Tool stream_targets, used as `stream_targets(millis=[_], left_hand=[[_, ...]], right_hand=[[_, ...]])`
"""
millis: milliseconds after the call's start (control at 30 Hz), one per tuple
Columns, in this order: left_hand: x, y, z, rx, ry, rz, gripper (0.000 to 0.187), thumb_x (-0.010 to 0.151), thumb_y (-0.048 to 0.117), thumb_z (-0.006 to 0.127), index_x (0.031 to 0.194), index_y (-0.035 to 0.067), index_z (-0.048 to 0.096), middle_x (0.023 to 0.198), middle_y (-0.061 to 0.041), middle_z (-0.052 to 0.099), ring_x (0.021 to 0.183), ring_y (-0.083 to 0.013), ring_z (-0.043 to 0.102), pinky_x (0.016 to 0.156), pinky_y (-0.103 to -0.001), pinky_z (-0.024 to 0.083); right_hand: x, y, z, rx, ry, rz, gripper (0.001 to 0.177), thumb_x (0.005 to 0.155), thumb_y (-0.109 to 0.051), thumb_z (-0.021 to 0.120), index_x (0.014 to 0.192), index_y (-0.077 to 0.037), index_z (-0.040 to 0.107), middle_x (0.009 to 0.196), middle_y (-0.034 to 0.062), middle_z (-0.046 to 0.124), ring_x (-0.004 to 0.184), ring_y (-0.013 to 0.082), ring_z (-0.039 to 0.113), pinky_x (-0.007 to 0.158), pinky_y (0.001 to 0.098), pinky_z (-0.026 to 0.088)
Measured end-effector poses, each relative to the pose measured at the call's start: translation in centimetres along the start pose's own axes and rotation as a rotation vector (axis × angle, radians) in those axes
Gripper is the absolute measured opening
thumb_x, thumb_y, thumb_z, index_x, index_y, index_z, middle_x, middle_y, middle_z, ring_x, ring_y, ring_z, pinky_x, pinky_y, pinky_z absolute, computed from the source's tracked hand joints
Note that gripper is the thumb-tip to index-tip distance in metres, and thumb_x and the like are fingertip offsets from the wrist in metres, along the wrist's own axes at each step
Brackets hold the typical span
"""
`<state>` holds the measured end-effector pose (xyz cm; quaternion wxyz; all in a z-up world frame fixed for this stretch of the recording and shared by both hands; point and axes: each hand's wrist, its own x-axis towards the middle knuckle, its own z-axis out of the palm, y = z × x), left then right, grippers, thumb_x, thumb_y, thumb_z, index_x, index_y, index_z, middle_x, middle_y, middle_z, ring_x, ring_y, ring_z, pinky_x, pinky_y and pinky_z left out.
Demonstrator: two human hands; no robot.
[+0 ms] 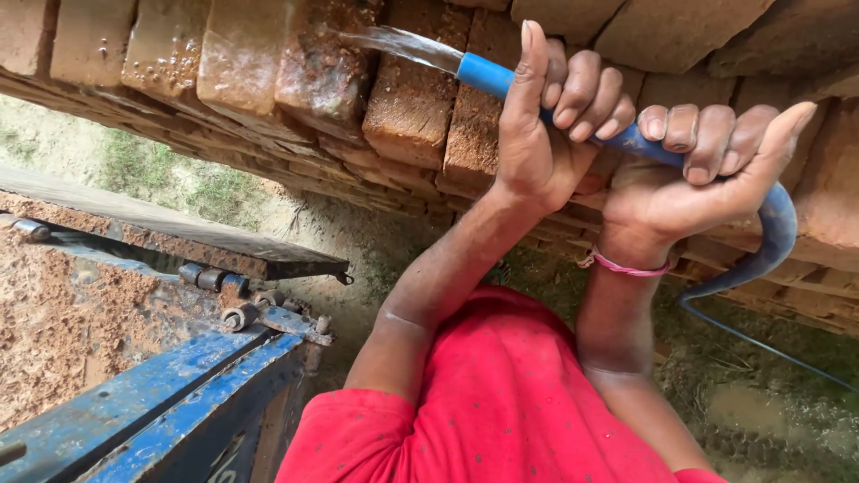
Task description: The person holds a blue hose and sprays water onto a stacked brick wall. They move the hose along the wall to wet different sections, then return to previously wet areas to continue spraying.
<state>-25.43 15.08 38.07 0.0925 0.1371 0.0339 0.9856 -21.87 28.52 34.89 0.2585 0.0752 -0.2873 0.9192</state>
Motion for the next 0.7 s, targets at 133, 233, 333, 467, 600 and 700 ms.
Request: stream_targets(millis=[133,233,333,467,600,700], left_hand=[[-0.05,-0.07,-0.05,0.001,-0.004,-0.011,0.055,0.118,0.048,0.04,0.075,0.015,0.033,0.063,0.003,0.03,0.062,-0.0099,0.029,0.064,-0.028,0.036],[-0.14,-0.07,-0.11,0.0,-0.009,-0.02,0.055,0.118,0.049,0.04,0.075,0.015,0.033,0.064,0.003,0.031,0.062,-0.0098,0.029,0.065,-0.028,0.036],[-0.19,-0.11,-0.22,-0.006,-0.016,-0.032,0.055,0.117,0.049,0.04,0.075,0.015,0.033,0.066,0.003,0.031,0.063,-0.01,0.03,0.065,-0.027,0.036],[-0.12,-0.15,-0.21,-0.005,-0.016,-0.039,0.052,0.117,0.05,0.04,0.077,0.016,0.033,0.07,0.003,0.031,0.063,-0.0102,0.03,0.065,-0.028,0.036],[-0.16,-0.15,-0.16,-0.005,-0.017,-0.037,0.05,0.117,0.05,0.04,0.08,0.017,0.033,0.07,0.003,0.031,0.063,-0.0103,0.03,0.065,-0.028,0.036],[-0.15,-0.2,-0.25,-0.008,-0.018,-0.037,0.05,0.117,0.05,0.04,0.08,0.017,0.033,0.07,0.003,0.031,0.063,-0.0103,0.03,0.065,-0.028,0.036]], right_hand=[[0.03,0.03,0.05,0.004,-0.007,-0.014,0.053,0.118,-0.042,0.044,0.075,-0.013,0.032,0.055,0.0003,0.024,0.048,0.0145,0.021,0.056,0.0345,0.035],[0.04,0.01,-0.25,0.017,-0.008,-0.011,0.054,0.118,-0.042,0.043,0.075,-0.013,0.031,0.054,0.0004,0.024,0.048,0.0145,0.021,0.056,0.0344,0.035],[0.08,-0.09,-0.69,0.029,-0.013,-0.007,0.055,0.119,-0.042,0.043,0.074,-0.013,0.03,0.054,0.0004,0.025,0.048,0.0144,0.021,0.056,0.0342,0.036],[0.2,-0.05,-0.5,0.022,-0.021,-0.014,0.056,0.119,-0.042,0.043,0.073,-0.013,0.03,0.054,0.0008,0.025,0.048,0.015,0.022,0.057,0.0348,0.036],[0.25,-0.02,-0.46,0.021,-0.02,-0.018,0.055,0.118,-0.042,0.043,0.073,-0.013,0.03,0.054,0.0009,0.025,0.048,0.015,0.023,0.056,0.0348,0.037],[0.26,-0.07,-0.57,0.023,-0.026,-0.014,0.056,0.119,-0.041,0.043,0.073,-0.013,0.03,0.055,0.0011,0.025,0.049,0.0152,0.023,0.057,0.0348,0.037]])
